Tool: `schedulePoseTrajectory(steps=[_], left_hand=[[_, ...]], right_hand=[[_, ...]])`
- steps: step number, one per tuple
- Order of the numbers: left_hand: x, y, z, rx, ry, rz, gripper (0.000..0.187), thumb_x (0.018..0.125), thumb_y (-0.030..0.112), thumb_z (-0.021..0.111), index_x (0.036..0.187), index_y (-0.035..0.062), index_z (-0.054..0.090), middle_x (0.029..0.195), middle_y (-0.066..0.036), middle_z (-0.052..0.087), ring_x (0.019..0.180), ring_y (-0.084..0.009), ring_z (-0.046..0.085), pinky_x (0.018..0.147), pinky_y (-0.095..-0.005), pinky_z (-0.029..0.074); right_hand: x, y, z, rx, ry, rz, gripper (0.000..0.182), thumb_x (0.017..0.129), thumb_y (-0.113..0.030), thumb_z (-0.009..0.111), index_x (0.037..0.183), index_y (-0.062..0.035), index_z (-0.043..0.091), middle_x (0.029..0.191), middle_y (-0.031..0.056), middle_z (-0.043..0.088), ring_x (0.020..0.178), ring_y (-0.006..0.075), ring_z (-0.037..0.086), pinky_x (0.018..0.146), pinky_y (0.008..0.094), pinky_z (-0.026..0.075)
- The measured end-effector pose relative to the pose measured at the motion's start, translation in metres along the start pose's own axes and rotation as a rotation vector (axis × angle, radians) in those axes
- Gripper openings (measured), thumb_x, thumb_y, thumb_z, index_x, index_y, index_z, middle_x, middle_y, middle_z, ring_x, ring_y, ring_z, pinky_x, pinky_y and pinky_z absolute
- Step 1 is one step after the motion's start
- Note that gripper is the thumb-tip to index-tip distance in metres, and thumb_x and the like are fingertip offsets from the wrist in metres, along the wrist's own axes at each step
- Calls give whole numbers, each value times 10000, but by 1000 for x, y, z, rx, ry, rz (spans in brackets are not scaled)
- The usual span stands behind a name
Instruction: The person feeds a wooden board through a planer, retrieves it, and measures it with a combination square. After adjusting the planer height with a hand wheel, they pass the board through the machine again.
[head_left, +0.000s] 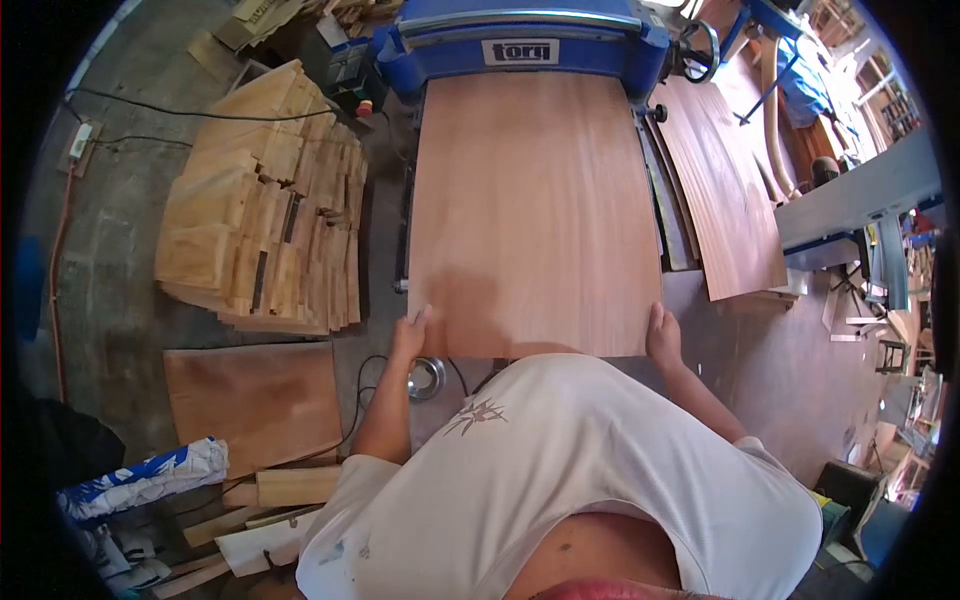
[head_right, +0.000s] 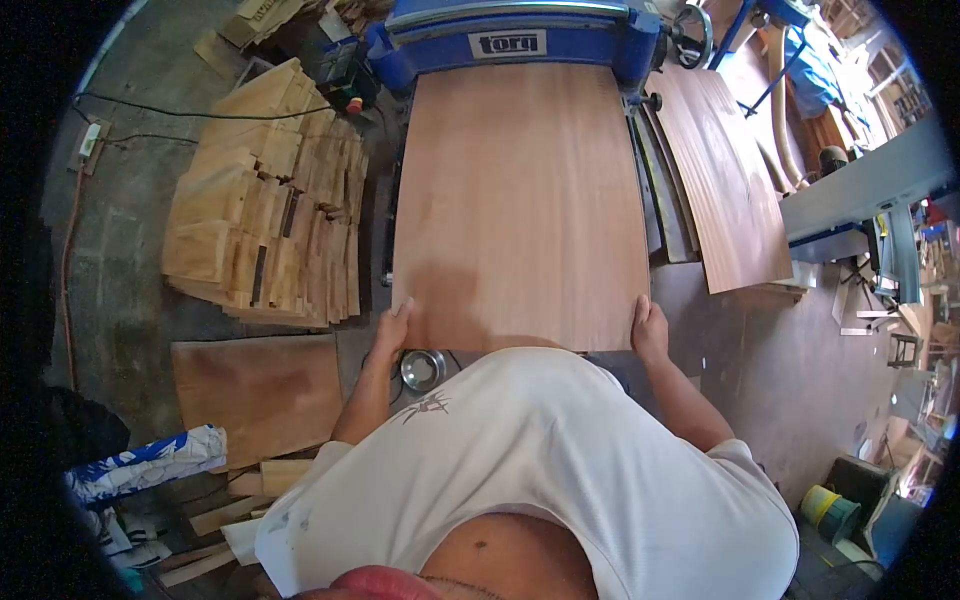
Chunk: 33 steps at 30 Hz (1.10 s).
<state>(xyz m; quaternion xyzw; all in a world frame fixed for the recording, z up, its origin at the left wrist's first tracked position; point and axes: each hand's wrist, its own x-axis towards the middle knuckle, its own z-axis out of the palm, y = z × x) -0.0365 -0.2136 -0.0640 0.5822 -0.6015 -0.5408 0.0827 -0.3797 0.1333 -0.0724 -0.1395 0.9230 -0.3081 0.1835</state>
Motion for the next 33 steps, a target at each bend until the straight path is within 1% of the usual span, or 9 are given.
schedulePoseTrajectory(steps=[4, 14, 19, 23, 25, 26, 28, 31, 33], left_hand=[[6, 12, 6, 322, 93, -30, 676, 862, 529, 648, 1100, -104, 635, 1018, -217, 695, 1002, -291, 663, 811, -383, 497], [39, -16, 9, 103, -68, 5, 621, 874, 500, 642, 1115, -72, 646, 1043, -195, 692, 975, -228, 650, 826, -364, 489], [27, 5, 4, 97, 67, 28, 534, 913, 435, 615, 1134, -50, 650, 1060, -163, 693, 967, -217, 641, 842, -354, 482], [52, -25, 6, 173, 104, 74, 521, 923, 420, 605, 1127, -58, 646, 1050, -158, 696, 948, -223, 639, 836, -358, 481], [54, -40, 11, 10, 158, 302, 535, 928, 427, 593, 1127, -68, 634, 1052, -168, 689, 948, -236, 634, 833, -368, 482], [40, -22, 12, 10, 159, 302, 535, 928, 427, 593, 1127, -68, 634, 1052, -168, 689, 948, -236, 634, 833, -368, 482], [-4, 41, 6, 160, 21, 57, 505, 939, 398, 584, 1131, -67, 628, 1061, -163, 683, 972, -243, 630, 857, -370, 475], [25, 16, 3, 282, 26, -52, 464, 948, 375, 575, 1140, -42, 637, 1070, -136, 683, 994, -226, 625, 879, -357, 468], [33, 13, 5, 189, 87, 51, 455, 948, 368, 576, 1139, -40, 638, 1063, -128, 686, 994, -220, 625, 881, -353, 466]], right_hand=[[10, -11, -4, 51, 5, 24, 600, 1007, -479, 361, 949, 59, 621, 886, 292, 639, 904, 448, 617, 805, 476, 461], [21, -7, 7, -55, 16, 92, 600, 991, -500, 363, 1007, 39, 625, 1006, 301, 639, 1005, 461, 596, 865, 503, 448], [15, -17, 9, 0, 27, 116, 578, 995, -486, 377, 966, 38, 619, 974, 301, 638, 970, 459, 602, 837, 492, 453], [15, -26, 2, 25, 5, 174, 586, 992, -497, 372, 965, 35, 617, 979, 292, 642, 970, 459, 603, 837, 496, 456], [14, -25, 1, -3, 42, 142, 601, 989, -509, 365, 963, 35, 619, 979, 290, 644, 978, 456, 603, 843, 501, 458], [12, -25, -2, -2, 42, 141, 601, 989, -509, 365, 963, 35, 619, 979, 290, 644, 978, 456, 603, 843, 501, 458], [12, -30, -6, 7, 26, 142, 608, 987, -515, 360, 963, 33, 624, 980, 291, 645, 988, 455, 603, 854, 506, 456], [16, -29, -1, -10, -17, 186, 580, 982, -514, 362, 1046, -2, 627, 1025, 279, 645, 1017, 448, 596, 865, 512, 454], [23, -27, 7, -17, -15, 161, 583, 982, -516, 359, 1059, -3, 626, 1036, 283, 642, 1025, 452, 592, 872, 512, 453]])
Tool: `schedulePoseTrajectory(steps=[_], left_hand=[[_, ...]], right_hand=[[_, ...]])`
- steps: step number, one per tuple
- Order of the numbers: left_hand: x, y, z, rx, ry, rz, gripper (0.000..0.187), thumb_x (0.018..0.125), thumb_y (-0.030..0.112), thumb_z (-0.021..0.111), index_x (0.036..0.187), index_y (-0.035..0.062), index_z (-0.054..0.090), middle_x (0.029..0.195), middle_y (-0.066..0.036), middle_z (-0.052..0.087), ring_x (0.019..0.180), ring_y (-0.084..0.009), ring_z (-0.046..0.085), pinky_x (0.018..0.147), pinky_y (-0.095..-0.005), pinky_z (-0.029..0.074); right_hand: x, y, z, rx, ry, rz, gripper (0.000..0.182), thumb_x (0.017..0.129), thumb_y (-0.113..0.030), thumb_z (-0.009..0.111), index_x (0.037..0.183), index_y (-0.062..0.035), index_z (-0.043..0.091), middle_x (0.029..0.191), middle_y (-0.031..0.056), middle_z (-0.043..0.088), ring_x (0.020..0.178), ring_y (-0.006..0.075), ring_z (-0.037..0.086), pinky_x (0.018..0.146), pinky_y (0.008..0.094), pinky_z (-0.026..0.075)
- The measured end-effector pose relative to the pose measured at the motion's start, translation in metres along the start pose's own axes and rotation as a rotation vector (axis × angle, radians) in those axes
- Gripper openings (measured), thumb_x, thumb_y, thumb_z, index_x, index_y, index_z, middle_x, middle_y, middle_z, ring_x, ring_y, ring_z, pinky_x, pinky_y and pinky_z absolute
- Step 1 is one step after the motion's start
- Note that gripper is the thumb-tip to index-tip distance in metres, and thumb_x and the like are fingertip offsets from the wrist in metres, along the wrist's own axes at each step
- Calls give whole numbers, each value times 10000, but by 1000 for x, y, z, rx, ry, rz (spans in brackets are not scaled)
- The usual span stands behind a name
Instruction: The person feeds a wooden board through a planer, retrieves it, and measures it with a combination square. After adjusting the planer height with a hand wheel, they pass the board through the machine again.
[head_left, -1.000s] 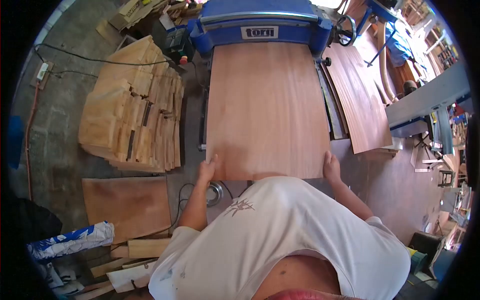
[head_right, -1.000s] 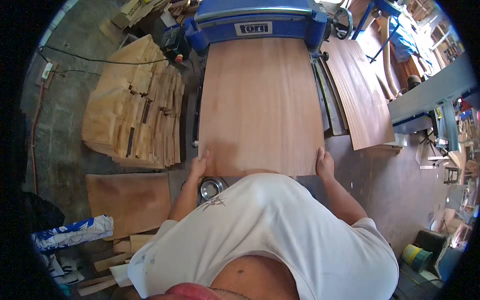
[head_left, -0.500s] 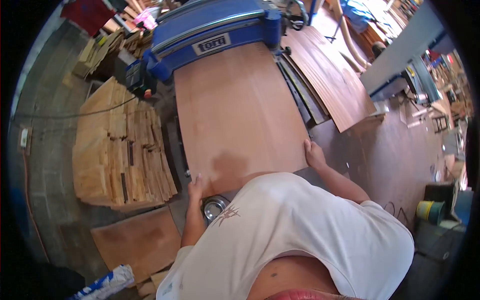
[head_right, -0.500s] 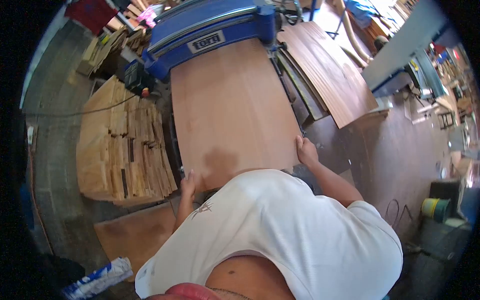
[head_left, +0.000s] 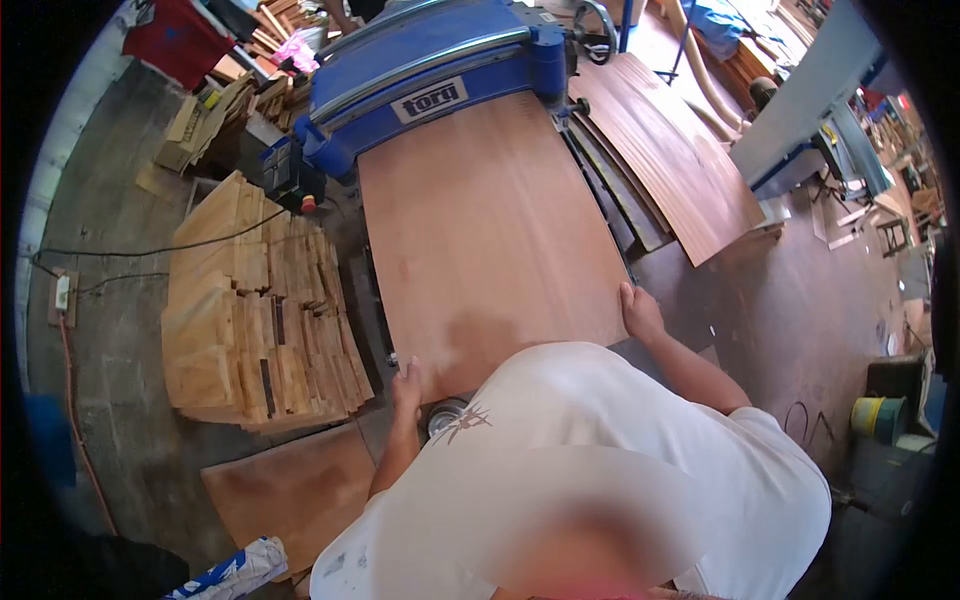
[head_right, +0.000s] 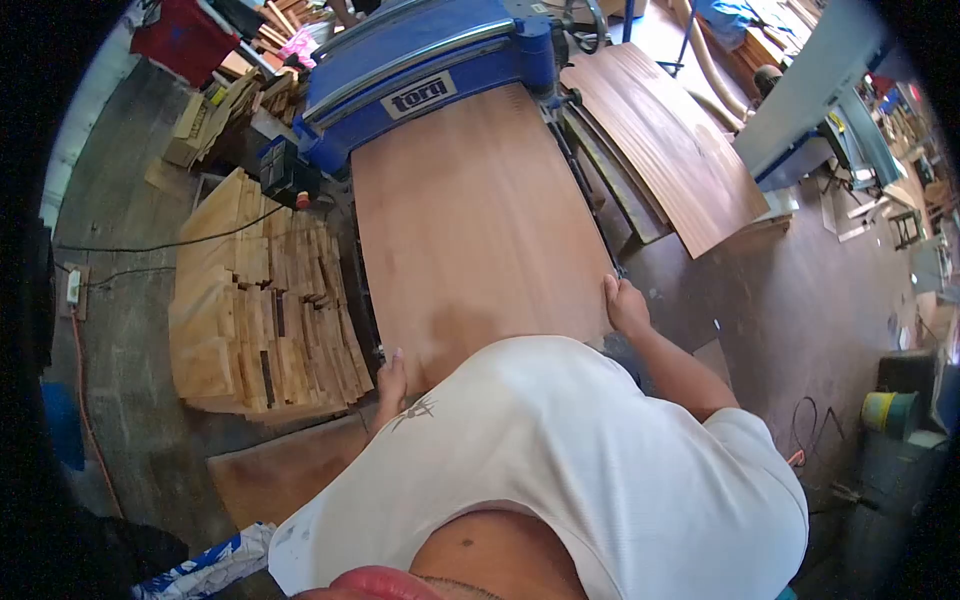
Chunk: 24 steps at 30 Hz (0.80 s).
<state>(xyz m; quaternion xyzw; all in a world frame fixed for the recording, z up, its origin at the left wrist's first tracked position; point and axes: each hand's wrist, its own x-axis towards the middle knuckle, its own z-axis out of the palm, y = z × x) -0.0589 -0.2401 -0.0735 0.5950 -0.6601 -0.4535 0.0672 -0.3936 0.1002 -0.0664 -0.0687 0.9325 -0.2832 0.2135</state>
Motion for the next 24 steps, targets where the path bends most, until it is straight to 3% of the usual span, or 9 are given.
schedulePoseTrajectory(steps=[1, 4, 6, 8, 11, 13, 17, 19, 24], left_hand=[[-4, 4, 0, -81, 55, 89, 446, 948, 361, 577, 1138, -38, 640, 1055, -120, 690, 993, -214, 625, 883, -350, 464], [-7, 21, -7, 17, 15, 7, 454, 947, 358, 578, 1156, -42, 627, 1073, -128, 686, 999, -221, 626, 882, -354, 466], [18, -16, -2, -6, 28, 36, 457, 947, 353, 582, 1158, -50, 622, 1078, -136, 685, 1004, -220, 627, 882, -352, 466], [13, -7, 1, -43, 41, 63, 460, 946, 348, 586, 1159, -58, 618, 1083, -144, 684, 1010, -220, 627, 881, -351, 466], [-2, 6, -6, -57, -23, -56, 489, 937, 368, 595, 1151, -72, 613, 1090, -176, 677, 1019, -232, 629, 883, -357, 467], [-6, 6, -8, 98, 43, 39, 514, 931, 382, 604, 1143, -86, 609, 1077, -184, 675, 1016, -237, 628, 879, -358, 468], [1, -4, -10, 31, -10, -15, 512, 932, 385, 603, 1159, -74, 607, 1089, -175, 673, 1021, -240, 625, 884, -361, 465], [11, -10, -1, -5, 28, 94, 510, 931, 393, 605, 1174, -55, 609, 1081, -157, 680, 1006, -224, 631, 872, -354, 469], [19, -13, -4, -18, -7, 90, 500, 926, 404, 611, 1155, -40, 630, 1074, -167, 688, 1002, -248, 647, 866, -354, 475]], right_hand=[[-1, -1, 3, -10, 3, -1, 588, 983, -518, 355, 1072, -4, 625, 1047, 286, 639, 1032, 456, 589, 878, 511, 452], [0, -5, 5, -25, 0, 24, 593, 985, -520, 348, 1079, -1, 619, 1058, 298, 631, 1043, 463, 583, 888, 517, 447], [-3, -9, 4, -14, -6, 35, 595, 985, -521, 346, 1083, 0, 616, 1062, 301, 628, 1044, 465, 581, 889, 521, 446], [-2, -8, 0, -13, -6, 38, 597, 986, -522, 345, 1086, 2, 613, 1065, 304, 626, 1045, 467, 580, 889, 525, 445], [-5, -5, 4, -10, -8, 28, 599, 985, -527, 342, 1092, -3, 611, 1063, 300, 628, 1047, 465, 580, 887, 527, 445], [-8, -2, -1, -26, 2, 22, 608, 986, -529, 343, 1077, 10, 608, 1061, 308, 624, 1051, 465, 579, 888, 528, 444], [-10, -4, 1, -34, -12, -10, 611, 989, -520, 343, 1055, 28, 603, 1041, 318, 624, 1037, 473, 581, 882, 530, 444], [-1, -3, 6, -33, 45, -57, 608, 994, -509, 343, 1035, 40, 601, 1013, 324, 627, 1011, 483, 586, 870, 531, 447], [-1, -11, 2, -70, 12, -35, 595, 999, -495, 341, 1040, 38, 603, 1003, 321, 630, 996, 489, 585, 864, 528, 446]])
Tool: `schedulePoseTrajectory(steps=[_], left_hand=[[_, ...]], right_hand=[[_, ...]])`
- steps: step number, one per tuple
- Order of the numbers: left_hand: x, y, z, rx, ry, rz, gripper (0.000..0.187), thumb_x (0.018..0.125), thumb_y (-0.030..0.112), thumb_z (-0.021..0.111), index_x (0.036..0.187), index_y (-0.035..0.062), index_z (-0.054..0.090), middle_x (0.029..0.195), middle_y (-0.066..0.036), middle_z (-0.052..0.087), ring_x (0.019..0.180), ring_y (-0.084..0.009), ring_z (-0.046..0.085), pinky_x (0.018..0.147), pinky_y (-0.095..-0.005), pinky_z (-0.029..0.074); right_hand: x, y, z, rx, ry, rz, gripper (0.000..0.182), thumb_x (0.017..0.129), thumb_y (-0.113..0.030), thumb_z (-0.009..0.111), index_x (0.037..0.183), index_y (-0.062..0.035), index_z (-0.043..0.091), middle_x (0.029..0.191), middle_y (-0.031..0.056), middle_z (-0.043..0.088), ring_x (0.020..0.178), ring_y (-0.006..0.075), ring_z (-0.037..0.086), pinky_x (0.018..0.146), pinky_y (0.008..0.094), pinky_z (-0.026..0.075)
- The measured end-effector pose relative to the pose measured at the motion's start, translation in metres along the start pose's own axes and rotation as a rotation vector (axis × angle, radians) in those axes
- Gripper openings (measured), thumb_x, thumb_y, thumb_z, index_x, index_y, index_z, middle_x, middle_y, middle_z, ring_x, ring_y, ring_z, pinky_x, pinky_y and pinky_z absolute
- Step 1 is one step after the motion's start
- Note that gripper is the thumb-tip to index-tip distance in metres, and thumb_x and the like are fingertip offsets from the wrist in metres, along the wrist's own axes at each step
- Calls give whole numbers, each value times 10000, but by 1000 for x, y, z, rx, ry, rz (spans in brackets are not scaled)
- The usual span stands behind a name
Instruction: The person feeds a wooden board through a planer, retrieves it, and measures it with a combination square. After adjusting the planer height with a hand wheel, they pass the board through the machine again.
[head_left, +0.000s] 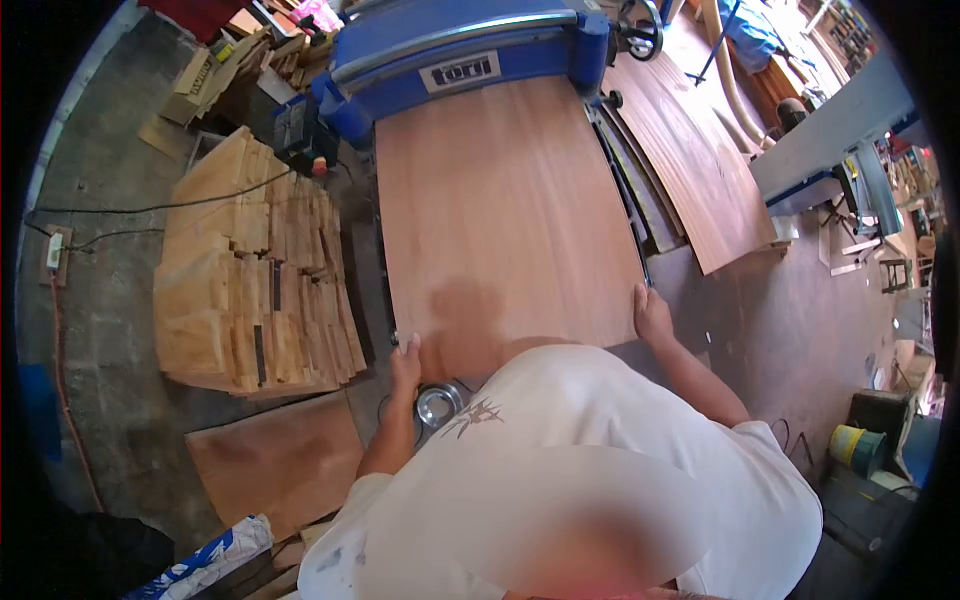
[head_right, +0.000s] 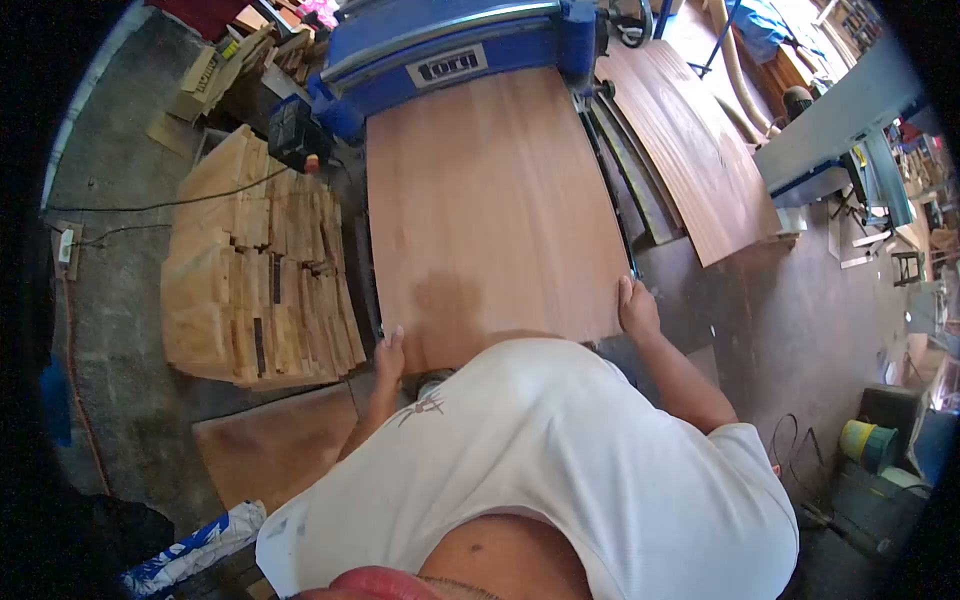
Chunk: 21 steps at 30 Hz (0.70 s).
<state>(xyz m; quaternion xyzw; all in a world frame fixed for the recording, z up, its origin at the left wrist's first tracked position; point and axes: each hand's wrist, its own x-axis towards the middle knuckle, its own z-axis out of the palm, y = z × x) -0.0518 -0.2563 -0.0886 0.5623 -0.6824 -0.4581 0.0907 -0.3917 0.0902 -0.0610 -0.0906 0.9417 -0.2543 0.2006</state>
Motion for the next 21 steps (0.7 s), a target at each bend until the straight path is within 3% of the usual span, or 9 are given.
schedulePoseTrajectory(steps=[8, 11, 13, 14, 15, 17, 18, 20, 21], left_hand=[[-2, 5, 7, 131, 72, -23, 519, 927, 421, 602, 1115, -62, 638, 1045, -168, 691, 980, -242, 648, 862, -358, 475], [0, -10, 7, -26, 72, 98, 508, 934, 405, 594, 1118, -67, 636, 1050, -169, 689, 986, -252, 644, 872, -365, 472], [-2, -5, 4, -143, -15, 43, 522, 944, 404, 578, 1151, -74, 620, 1090, -172, 676, 1020, -250, 627, 904, -361, 458], [-3, -14, 8, -134, -27, 59, 522, 944, 404, 578, 1151, -74, 620, 1090, -172, 676, 1020, -250, 627, 904, -361, 458], [-2, -26, 14, -110, 22, 5, 535, 947, 410, 571, 1165, -77, 610, 1113, -172, 668, 1037, -254, 621, 917, -358, 450], [6, -18, 5, -115, -23, 30, 562, 961, 420, 544, 1205, -85, 584, 1175, -181, 642, 1088, -255, 598, 944, -353, 430], [3, -11, 5, -117, -29, 43, 560, 962, 415, 541, 1198, -91, 585, 1181, -208, 634, 1099, -281, 596, 951, -361, 428], [4, -16, -2, -94, -45, 52, 558, 964, 409, 539, 1190, -98, 586, 1186, -234, 627, 1110, -308, 594, 957, -370, 427], [13, -28, -4, 25, -28, 97, 559, 960, 409, 542, 1175, -105, 578, 1172, -261, 617, 1103, -349, 586, 951, -389, 430]], right_hand=[[2, -1, -2, 62, 9, 12, 583, 999, -480, 350, 1075, 41, 601, 1059, 312, 622, 1055, 468, 572, 894, 509, 438], [-1, 7, 2, 104, -4, 51, 584, 987, -496, 378, 1078, 33, 606, 1069, 303, 625, 1071, 459, 572, 902, 504, 440], [0, 15, 8, 65, 33, -41, 613, 968, -539, 377, 1089, 26, 583, 1008, 304, 637, 999, 471, 592, 886, 527, 446], [-9, 1, -9, 46, -138, 69, 583, 928, -478, 515, 1247, 11, 512, 1191, 296, 580, 1135, 445, 542, 950, 507, 432], [-22, 8, -14, 65, -126, 78, 583, 928, -478, 515, 1247, 11, 512, 1191, 296, 580, 1135, 445, 542, 950, 507, 432], [-49, 23, -19, -115, 194, -630, 742, 827, -349, 676, 1409, -8, 369, 1424, 258, 411, 1340, 396, 382, 1078, 474, 347], [-50, 23, -25, -106, 198, -625, 742, 827, -349, 676, 1409, -8, 369, 1424, 258, 411, 1340, 396, 382, 1078, 474, 347], [-59, 18, -38, -446, -174, -814, 954, 707, -238, 763, 1483, -22, 252, 1542, 211, 230, 1450, 350, 191, 1171, 456, 210], [-51, 16, -37, -439, -176, -802, 954, 707, -238, 763, 1483, -22, 252, 1542, 211, 230, 1450, 350, 191, 1171, 456, 210]])
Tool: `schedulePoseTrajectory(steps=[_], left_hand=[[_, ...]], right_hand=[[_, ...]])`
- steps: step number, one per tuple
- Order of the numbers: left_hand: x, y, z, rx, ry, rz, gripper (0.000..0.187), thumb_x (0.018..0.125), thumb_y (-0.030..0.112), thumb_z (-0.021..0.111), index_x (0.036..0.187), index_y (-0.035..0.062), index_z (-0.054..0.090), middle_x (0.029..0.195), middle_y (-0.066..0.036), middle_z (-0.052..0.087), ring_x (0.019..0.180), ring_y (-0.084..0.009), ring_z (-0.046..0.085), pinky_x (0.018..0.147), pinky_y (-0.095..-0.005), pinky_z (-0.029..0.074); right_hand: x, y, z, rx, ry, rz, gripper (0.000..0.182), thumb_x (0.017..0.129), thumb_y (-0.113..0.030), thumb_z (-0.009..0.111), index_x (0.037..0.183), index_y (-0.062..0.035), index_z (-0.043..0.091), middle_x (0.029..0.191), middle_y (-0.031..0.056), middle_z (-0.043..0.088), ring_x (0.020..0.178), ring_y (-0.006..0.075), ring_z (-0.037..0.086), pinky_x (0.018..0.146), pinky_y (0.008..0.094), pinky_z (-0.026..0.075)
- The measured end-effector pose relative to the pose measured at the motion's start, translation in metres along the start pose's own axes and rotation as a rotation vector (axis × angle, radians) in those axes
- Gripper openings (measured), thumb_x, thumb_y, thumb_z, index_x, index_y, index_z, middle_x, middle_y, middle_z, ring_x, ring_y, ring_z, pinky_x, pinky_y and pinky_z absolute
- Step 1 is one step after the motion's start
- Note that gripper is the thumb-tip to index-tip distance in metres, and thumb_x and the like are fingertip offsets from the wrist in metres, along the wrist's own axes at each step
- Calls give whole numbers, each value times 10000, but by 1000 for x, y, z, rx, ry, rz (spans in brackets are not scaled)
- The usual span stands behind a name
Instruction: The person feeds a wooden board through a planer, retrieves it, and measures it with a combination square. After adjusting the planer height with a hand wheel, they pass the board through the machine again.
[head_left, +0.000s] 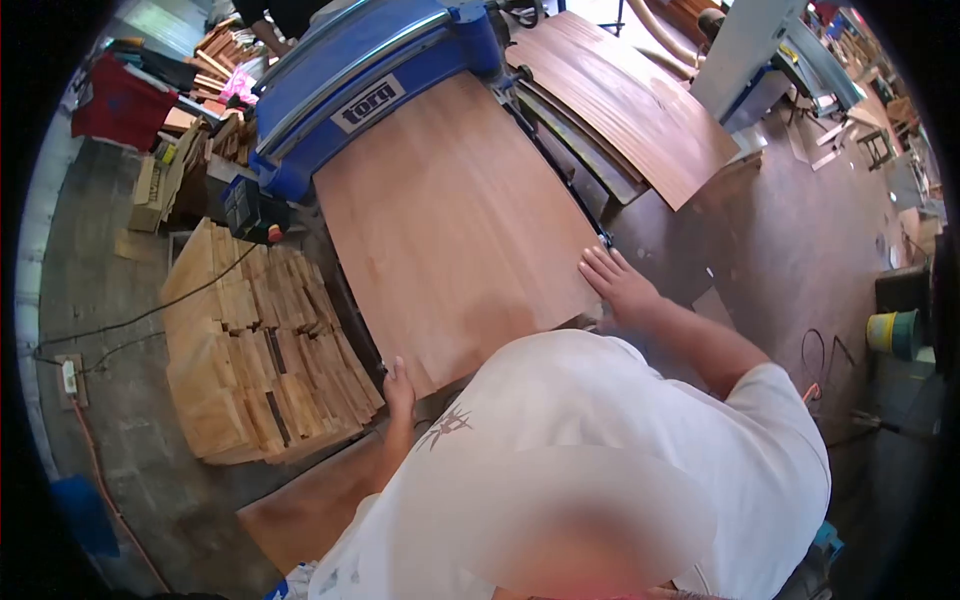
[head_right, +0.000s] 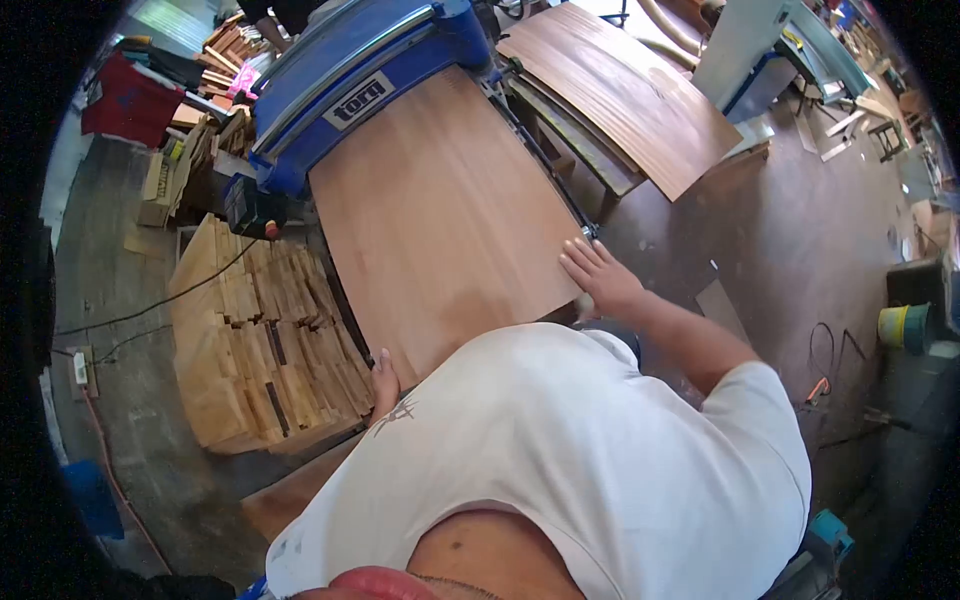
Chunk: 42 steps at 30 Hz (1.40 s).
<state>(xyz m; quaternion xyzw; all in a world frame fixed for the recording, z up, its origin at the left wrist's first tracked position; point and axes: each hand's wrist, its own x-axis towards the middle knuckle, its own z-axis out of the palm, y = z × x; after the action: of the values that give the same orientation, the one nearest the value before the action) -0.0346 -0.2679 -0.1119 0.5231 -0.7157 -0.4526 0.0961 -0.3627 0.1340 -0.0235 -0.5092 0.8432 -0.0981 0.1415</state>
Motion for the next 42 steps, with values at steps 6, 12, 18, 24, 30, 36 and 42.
schedulePoseTrajectory(steps=[6, 12, 18, 24, 30, 36, 42], left_hand=[[-14, 3, 25, 577, 299, 198, 489, 940, 378, 532, 1097, -86, 529, 1072, -296, 572, 1022, -465, 533, 885, -502, 423], [-21, 39, 17, 777, 342, 169, 407, 912, 296, 533, 1113, -56, 504, 1121, -287, 529, 1073, -463, 487, 910, -562, 381], [15, 78, 20, 790, 206, 543, 633, 864, 267, 586, 1383, -26, 373, 1442, -303, 318, 1348, -442, 309, 1098, -526, 276], [43, 89, 23, 711, 130, 465, 740, 844, 262, 615, 1461, 3, 298, 1531, -287, 191, 1425, -424, 200, 1155, -484, 214], [57, 93, 26, 692, 149, 441, 749, 885, 376, 580, 1470, 10, 290, 1533, -289, 192, 1419, -429, 215, 1148, -484, 222], [72, 103, 31, 677, 166, 490, 748, 899, 422, 566, 1456, -3, 305, 1508, -311, 232, 1402, -446, 245, 1136, -518, 229], [88, 107, 34, 670, 228, 565, 694, 920, 390, 558, 1436, -18, 335, 1497, -320, 249, 1392, -463, 252, 1123, -529, 236]], right_hand=[[38, 28, 0, -58, -82, -215, 1022, 662, -196, 779, 1489, -8, 209, 1547, 256, 183, 1460, 379, 141, 1193, 480, 157], [57, 38, -5, -19, -103, -227, 1041, 653, -195, 791, 1490, -5, 201, 1545, 261, 177, 1457, 393, 137, 1194, 484, 157], [82, 35, -9, -8, -116, -248, 1030, 646, -235, 796, 1482, -7, 239, 1541, 266, 187, 1452, 403, 150, 1189, 486, 164], [99, 41, 1, -121, -26, -173, 1104, 627, -416, 819, 1479, -12, 246, 1539, 283, 177, 1450, 426, 126, 1185, 498, 132], [120, 42, -11, -49, -78, -162, 1127, 616, -472, 821, 1471, -3, 257, 1536, 289, 172, 1448, 432, 122, 1182, 511, 127], [136, 47, -22, -31, -120, -156, 1133, 624, -493, 818, 1471, 1, 250, 1539, 294, 155, 1449, 439, 102, 1181, 513, 127], [152, 55, -25, -33, -153, -165, 1172, 610, -483, 829, 1487, -1, 218, 1546, 291, 132, 1453, 433, 88, 1184, 506, 119]])
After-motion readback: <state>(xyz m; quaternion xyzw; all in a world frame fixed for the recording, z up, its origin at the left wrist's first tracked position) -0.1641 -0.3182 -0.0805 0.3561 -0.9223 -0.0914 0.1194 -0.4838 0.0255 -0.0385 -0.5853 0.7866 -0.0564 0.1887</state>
